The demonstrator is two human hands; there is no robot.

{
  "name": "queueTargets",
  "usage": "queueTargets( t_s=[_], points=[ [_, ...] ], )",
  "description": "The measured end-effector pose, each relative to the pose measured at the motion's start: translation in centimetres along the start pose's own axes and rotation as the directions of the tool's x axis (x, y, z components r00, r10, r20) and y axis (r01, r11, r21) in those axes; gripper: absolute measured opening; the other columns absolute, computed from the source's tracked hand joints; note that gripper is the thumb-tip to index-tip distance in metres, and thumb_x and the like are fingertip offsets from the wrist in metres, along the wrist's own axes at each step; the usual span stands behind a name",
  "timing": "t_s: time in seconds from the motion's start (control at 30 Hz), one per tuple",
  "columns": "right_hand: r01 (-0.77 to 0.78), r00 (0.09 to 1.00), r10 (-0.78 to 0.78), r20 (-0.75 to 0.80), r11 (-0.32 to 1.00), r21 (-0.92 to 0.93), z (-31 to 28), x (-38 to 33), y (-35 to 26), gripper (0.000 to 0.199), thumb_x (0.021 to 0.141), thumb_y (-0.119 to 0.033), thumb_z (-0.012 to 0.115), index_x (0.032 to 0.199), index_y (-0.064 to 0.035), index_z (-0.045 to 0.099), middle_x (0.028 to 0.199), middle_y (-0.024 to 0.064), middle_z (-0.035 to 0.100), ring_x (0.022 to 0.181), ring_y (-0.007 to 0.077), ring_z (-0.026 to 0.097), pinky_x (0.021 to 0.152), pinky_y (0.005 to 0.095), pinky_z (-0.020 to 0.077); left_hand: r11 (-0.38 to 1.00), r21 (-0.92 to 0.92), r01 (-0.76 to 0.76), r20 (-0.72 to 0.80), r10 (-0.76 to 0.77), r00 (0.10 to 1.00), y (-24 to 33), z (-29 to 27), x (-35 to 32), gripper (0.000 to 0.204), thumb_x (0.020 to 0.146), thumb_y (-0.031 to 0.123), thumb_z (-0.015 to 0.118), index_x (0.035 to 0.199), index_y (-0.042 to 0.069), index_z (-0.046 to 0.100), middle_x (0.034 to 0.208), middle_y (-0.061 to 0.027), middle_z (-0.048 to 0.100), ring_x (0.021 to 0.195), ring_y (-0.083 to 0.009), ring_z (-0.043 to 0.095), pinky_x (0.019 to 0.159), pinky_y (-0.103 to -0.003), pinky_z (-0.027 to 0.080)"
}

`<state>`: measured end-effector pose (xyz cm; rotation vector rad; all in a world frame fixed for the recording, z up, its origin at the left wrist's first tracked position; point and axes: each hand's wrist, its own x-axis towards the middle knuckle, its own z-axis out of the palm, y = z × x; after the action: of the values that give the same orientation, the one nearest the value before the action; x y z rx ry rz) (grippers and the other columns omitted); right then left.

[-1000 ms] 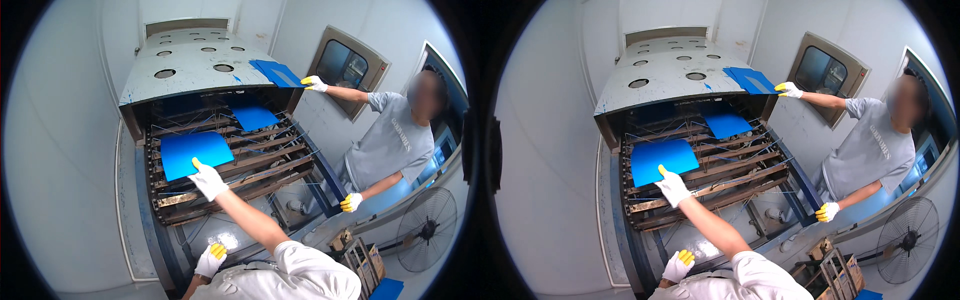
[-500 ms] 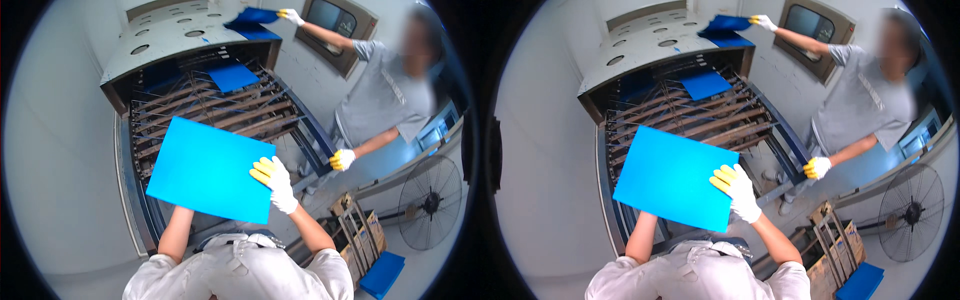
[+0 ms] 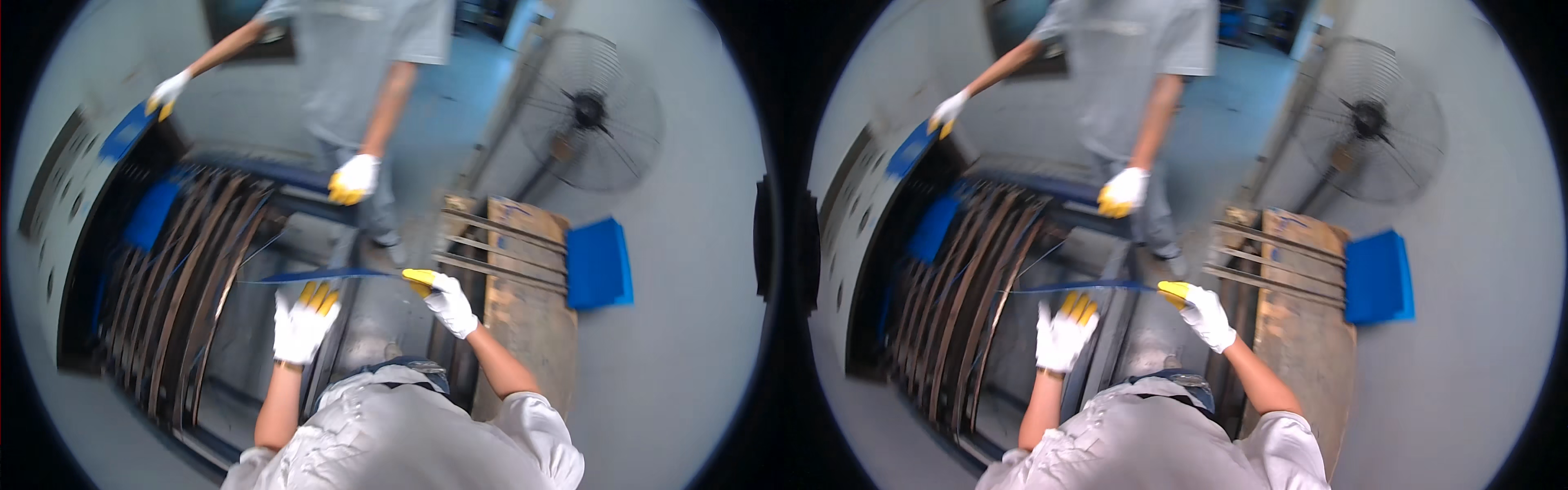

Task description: The person repeatedly picks up blue rectangular plates from a wooden pallet and places them onto a metal rack. A coworker is also seen placing plates onto the rack. The task involves continuous pick-and-place motions to load the rack with the blue plates.

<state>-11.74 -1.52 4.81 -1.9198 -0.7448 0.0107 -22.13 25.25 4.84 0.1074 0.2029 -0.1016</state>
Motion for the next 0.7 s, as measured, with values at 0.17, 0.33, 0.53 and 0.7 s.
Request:
queueTargets(
  t_s=[0.17, 0.33, 0.53, 0.7],
  points=[
    [-0.345, 0.848, 0.308, -0.432, 0.939, -0.008, -10.1, -6.2, 4.2, 0.020, 0.078, -0.016, 0.058, 0.089, 0.0008, 0.057, 0.080, 0.0096, 0.059, 0.069, 0.0188, 0.053, 0.064, 0.0295, 0.0429, 0.984, 0.129, 0.121, -0.274, -0.082, 0.958, -6.7, -4.6, 1.7, 0.064, 0.080, 0.053, 0.044, 0.120, 0.005, 0.037, 0.122, -0.0111, 0.041, 0.110, -0.0268, 0.041, 0.091, -0.041, 0.037],
    [-0.535, 0.474, 0.488, -0.733, 0.821, 0.200, -18.6, -13.0, 11.6, 0.015, 0.078, -0.014, 0.055, 0.078, 0.0015, 0.056, 0.065, 0.0053, 0.056, 0.058, 0.0114, 0.051, 0.050, 0.0274, 0.0414, 0.972, 0.150, 0.181, -0.415, -0.104, 0.904, -9.3, -9.2, 2.6, 0.062, 0.079, 0.052, 0.045, 0.118, 0.004, 0.039, 0.119, -0.0102, 0.043, 0.106, -0.0259, 0.044, 0.086, -0.041, 0.042],
    [-0.594, 0.094, 0.468, -0.879, 0.734, 0.328, -28.3, -17.2, 18.2, 0.020, 0.076, -0.016, 0.056, 0.069, 0.0023, 0.052, 0.055, 0.0077, 0.051, 0.044, 0.0156, 0.048, 0.038, 0.0298, 0.0372, 0.971, 0.162, 0.177, -0.460, -0.084, 0.884, -12.0, -10.2, 4.1, 0.058, 0.079, 0.052, 0.046, 0.113, 0.004, 0.044, 0.111, -0.0099, 0.049, 0.102, -0.0249, 0.048, 0.083, -0.040, 0.043],
    [-0.904, 0.190, 0.222, -0.956, 0.420, -0.082, -34.2, -18.5, 21.6, 0.025, 0.078, -0.020, 0.051, 0.075, 0.0048, 0.054, 0.073, 0.0203, 0.058, 0.069, 0.0340, 0.055, 0.061, 0.0388, 0.0425, 0.978, 0.147, 0.150, -0.478, -0.062, 0.876, -13.5, -10.2, 4.7, 0.054, 0.079, 0.051, 0.047, 0.108, 0.006, 0.048, 0.108, -0.0089, 0.053, 0.100, -0.0241, 0.050, 0.081, -0.041, 0.045]
  ],
)
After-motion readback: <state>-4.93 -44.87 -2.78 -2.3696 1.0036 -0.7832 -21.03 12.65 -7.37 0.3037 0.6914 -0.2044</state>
